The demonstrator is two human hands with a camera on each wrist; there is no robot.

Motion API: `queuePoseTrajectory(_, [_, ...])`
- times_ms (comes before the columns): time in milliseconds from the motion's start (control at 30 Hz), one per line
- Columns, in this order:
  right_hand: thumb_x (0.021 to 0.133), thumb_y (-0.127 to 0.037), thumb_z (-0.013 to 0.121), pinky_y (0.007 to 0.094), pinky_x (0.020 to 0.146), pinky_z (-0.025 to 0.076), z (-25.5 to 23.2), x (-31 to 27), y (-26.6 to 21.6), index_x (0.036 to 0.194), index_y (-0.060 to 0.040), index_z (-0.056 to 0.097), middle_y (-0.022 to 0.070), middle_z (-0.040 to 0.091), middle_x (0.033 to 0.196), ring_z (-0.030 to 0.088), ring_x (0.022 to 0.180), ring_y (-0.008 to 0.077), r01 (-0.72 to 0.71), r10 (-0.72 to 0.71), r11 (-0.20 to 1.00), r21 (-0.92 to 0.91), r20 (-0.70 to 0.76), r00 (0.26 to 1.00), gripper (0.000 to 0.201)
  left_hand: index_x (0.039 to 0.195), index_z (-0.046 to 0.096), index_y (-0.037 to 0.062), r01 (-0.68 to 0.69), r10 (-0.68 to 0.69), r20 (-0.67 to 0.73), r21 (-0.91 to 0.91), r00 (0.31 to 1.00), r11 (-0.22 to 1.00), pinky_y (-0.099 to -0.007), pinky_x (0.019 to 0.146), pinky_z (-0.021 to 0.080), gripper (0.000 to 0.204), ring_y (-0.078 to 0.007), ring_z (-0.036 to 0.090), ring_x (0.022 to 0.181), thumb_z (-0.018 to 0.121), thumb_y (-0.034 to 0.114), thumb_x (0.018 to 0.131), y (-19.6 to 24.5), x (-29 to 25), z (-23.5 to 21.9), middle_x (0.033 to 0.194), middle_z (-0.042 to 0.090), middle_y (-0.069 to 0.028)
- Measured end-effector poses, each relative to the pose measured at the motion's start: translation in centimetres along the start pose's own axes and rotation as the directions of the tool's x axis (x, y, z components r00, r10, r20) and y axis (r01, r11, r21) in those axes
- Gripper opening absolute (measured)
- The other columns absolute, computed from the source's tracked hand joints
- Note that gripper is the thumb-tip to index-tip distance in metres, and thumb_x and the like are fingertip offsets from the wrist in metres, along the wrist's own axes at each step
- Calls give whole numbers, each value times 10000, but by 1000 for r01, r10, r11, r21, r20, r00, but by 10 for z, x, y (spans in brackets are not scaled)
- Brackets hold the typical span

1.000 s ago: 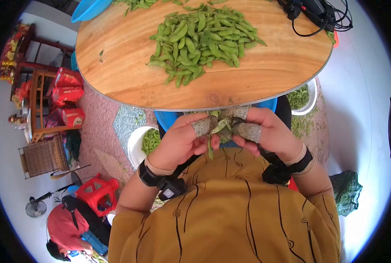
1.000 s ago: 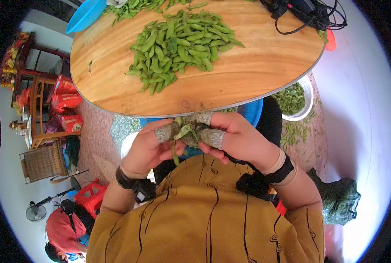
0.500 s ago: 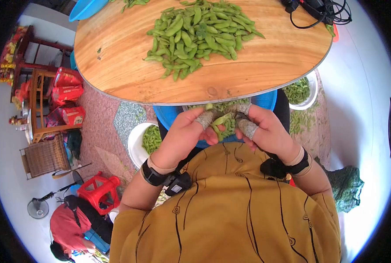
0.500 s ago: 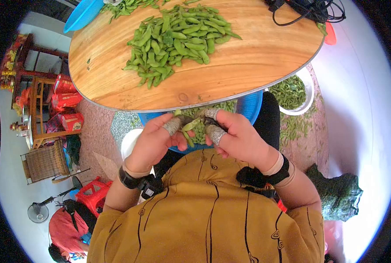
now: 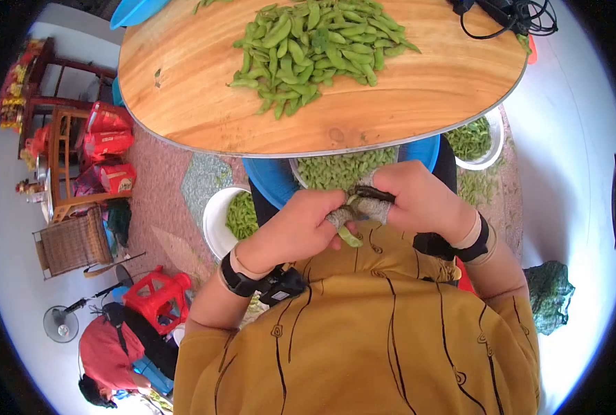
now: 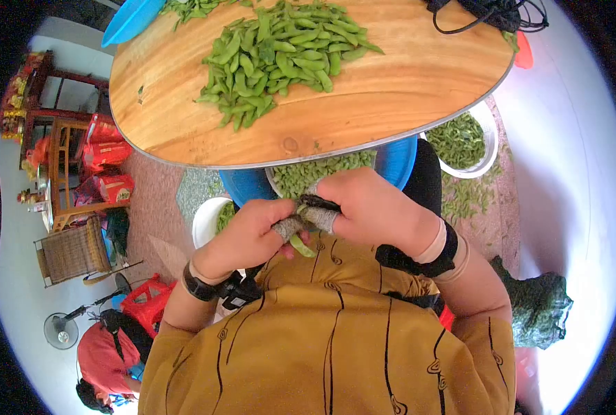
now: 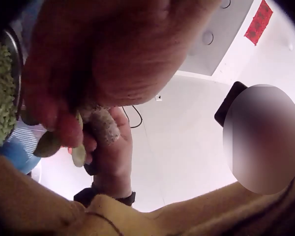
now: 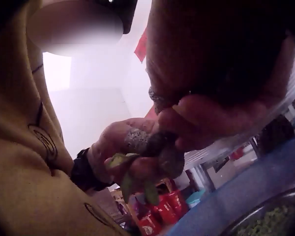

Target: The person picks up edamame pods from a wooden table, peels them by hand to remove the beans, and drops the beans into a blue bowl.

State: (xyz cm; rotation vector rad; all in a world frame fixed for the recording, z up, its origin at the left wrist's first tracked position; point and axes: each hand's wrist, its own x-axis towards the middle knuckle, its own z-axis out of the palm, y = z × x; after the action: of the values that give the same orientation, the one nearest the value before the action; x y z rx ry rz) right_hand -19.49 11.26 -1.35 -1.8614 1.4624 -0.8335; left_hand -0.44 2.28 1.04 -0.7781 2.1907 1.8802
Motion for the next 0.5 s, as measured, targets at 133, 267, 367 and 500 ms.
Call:
queuePoseTrajectory(133, [692, -176, 683, 439, 618, 479, 10, 4, -4, 778, -19, 537, 178, 573, 745, 590, 742, 379, -136, 138, 985, -103, 16, 990, 231, 907, 561, -45, -70, 72, -10, 142, 997, 987, -288, 557, 521, 237, -161, 653, 620, 389, -71, 747, -15, 8, 4, 750, 634, -115])
queuePoseTrajectory(267, [689, -171, 680, 438, 628, 483, 25, 5, -1, 766, -17, 523, 178, 586, 771, 590, 746, 379, -105, 80, 973, -206, -122, 989, 233, 936, 575, -41, 25, -13, -98, 123, 995, 992, -289, 546, 524, 251, -157, 655, 667, 398, -69, 760, -16, 8, 5, 797, 639, -103])
queuePoseTrajectory(367, [688, -135, 665, 441, 633, 485, 21, 5, -2, 771, -9, 517, 180, 587, 783, 585, 740, 380, -74, 51, 988, -133, -171, 984, 212, 994, 580, -29, 51, -65, -127, -106, 990, 993, -276, 560, 524, 302, -147, 639, 701, 372, -74, 780, -18, 7, 3, 868, 640, -85])
queuePoseTrajectory(500, [695, -127, 662, 428, 622, 483, 14, -10, 1, 836, -5, 552, 183, 574, 737, 582, 719, 389, -169, 155, 985, -25, -291, 944, 217, 1023, 578, -22, 3, -158, -316, -438, 936, 899, -253, 597, 522, 320, -133, 624, 694, 345, -70, 809, -18, 7, 0, 901, 640, -75])
